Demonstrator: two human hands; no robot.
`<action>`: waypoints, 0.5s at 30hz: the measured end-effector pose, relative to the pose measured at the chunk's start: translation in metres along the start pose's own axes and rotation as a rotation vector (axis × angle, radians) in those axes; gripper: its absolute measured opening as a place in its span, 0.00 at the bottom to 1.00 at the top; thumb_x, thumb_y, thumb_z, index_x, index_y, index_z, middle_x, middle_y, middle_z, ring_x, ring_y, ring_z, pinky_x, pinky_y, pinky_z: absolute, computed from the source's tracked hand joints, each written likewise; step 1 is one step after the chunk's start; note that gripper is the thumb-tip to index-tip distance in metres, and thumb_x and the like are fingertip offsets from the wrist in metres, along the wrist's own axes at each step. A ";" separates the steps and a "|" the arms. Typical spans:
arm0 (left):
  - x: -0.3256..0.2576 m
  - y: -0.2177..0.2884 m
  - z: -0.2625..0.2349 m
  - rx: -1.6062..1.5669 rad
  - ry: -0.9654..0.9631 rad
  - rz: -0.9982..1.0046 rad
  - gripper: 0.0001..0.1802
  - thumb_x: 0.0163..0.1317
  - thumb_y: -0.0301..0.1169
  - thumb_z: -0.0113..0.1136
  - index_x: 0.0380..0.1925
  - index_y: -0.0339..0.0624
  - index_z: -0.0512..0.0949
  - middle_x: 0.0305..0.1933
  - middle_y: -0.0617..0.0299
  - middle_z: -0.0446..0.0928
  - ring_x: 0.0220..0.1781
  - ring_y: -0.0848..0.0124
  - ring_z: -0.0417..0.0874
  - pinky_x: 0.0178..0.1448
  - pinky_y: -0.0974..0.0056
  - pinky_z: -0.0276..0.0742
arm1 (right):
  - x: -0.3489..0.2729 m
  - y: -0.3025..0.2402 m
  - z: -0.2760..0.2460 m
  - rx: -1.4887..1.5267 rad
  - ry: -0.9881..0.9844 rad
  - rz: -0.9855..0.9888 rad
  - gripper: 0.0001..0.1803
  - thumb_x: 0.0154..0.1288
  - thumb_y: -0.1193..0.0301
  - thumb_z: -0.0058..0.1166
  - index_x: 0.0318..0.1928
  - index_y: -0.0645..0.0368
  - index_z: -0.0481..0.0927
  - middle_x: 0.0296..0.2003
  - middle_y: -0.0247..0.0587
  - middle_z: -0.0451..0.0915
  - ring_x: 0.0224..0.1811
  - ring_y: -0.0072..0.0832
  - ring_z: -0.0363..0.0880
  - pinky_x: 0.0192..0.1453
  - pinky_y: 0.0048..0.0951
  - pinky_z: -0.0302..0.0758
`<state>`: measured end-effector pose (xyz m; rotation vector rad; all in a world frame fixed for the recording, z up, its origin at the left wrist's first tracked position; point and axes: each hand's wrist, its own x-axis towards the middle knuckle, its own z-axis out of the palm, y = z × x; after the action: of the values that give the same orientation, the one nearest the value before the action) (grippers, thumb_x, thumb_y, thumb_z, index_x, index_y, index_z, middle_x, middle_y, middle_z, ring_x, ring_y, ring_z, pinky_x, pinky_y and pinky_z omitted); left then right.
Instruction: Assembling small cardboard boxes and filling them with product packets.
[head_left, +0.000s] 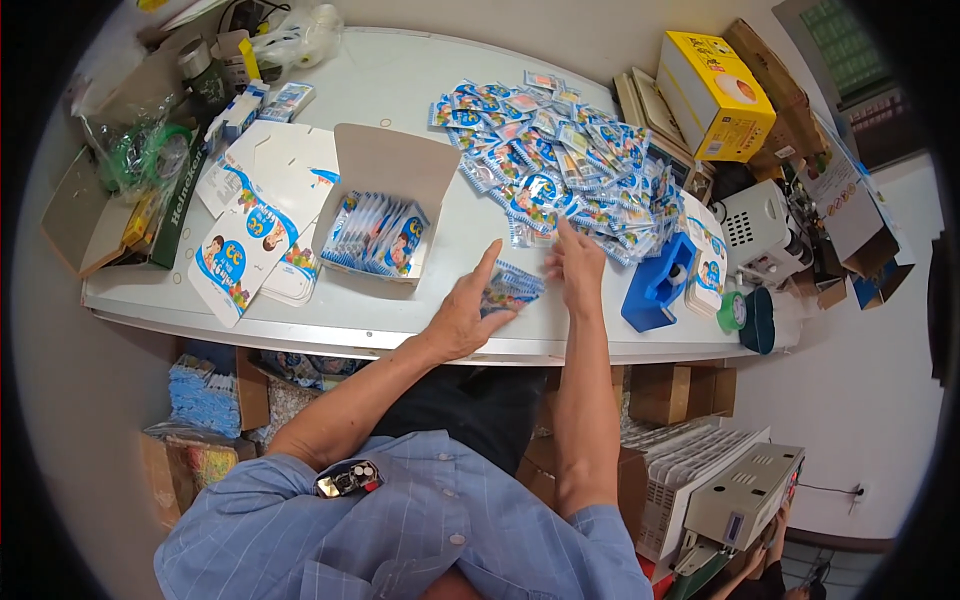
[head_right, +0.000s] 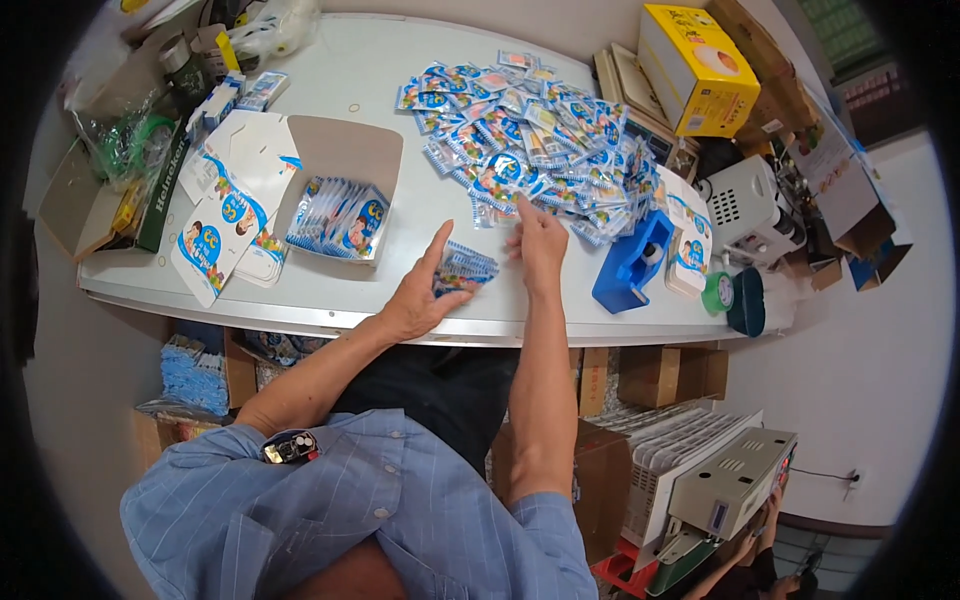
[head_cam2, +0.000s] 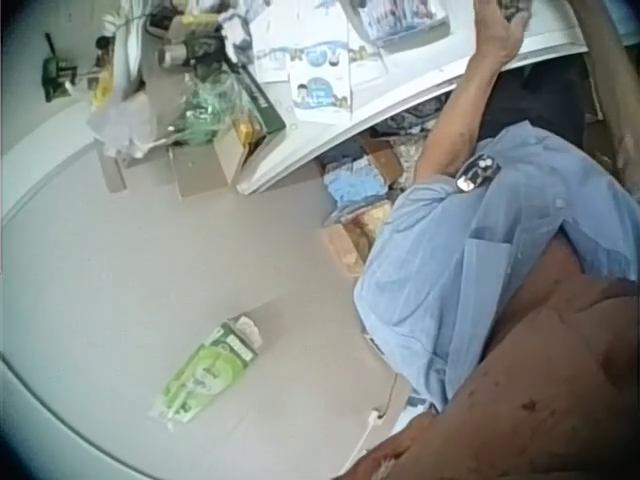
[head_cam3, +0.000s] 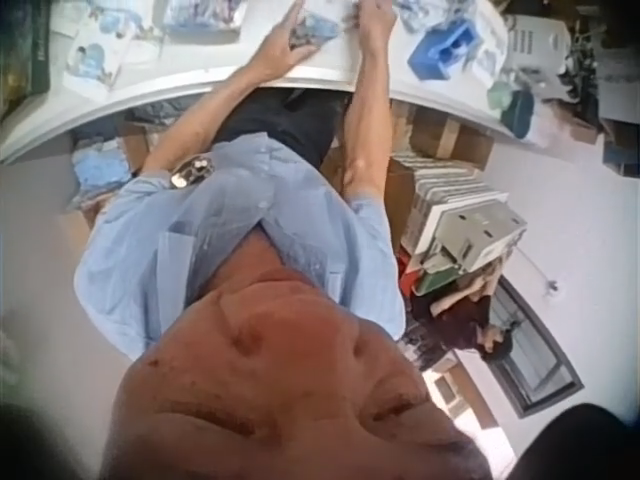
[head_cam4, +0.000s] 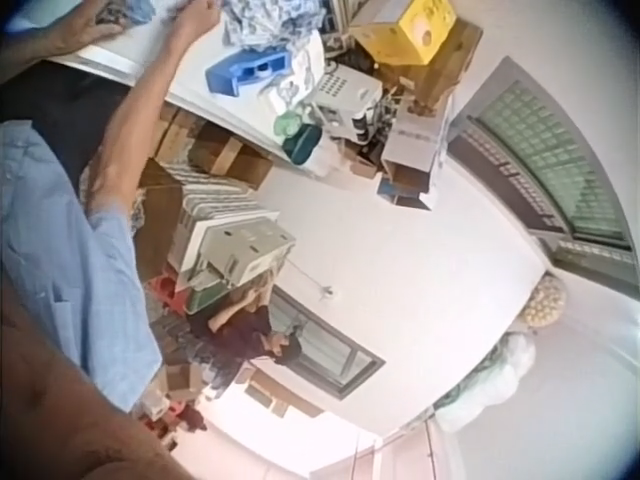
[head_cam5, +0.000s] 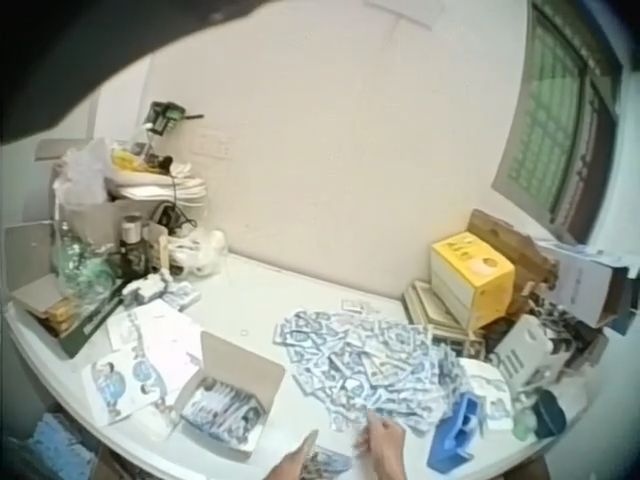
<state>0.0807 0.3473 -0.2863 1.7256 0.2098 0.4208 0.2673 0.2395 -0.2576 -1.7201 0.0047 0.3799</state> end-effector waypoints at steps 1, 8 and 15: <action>0.000 0.001 -0.001 0.006 -0.045 -0.068 0.53 0.55 0.32 0.75 0.77 0.48 0.52 0.63 0.35 0.70 0.64 0.51 0.75 0.69 0.56 0.69 | 0.012 -0.004 0.006 0.004 -0.001 -0.002 0.26 0.64 0.52 0.67 0.35 0.67 0.82 0.29 0.41 0.80 0.23 0.22 0.77 0.21 0.24 0.69; -0.001 -0.013 -0.001 0.127 -0.068 0.006 0.43 0.52 0.39 0.76 0.64 0.31 0.68 0.63 0.40 0.72 0.67 0.45 0.71 0.72 0.52 0.66 | 0.072 0.028 0.037 -0.472 0.303 -0.168 0.29 0.49 0.49 0.74 0.21 0.66 0.81 0.24 0.52 0.83 0.26 0.43 0.80 0.37 0.46 0.75; 0.000 -0.020 0.000 0.034 -0.068 -0.001 0.36 0.53 0.37 0.77 0.57 0.28 0.73 0.57 0.41 0.76 0.60 0.50 0.78 0.65 0.56 0.73 | 0.046 0.022 0.023 -0.137 0.089 -0.279 0.17 0.56 0.66 0.74 0.23 0.61 0.77 0.21 0.33 0.77 0.21 0.19 0.71 0.24 0.27 0.65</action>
<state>0.0830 0.3512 -0.3053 1.7705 0.1695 0.3597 0.3003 0.2673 -0.2932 -1.8411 -0.1989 0.0990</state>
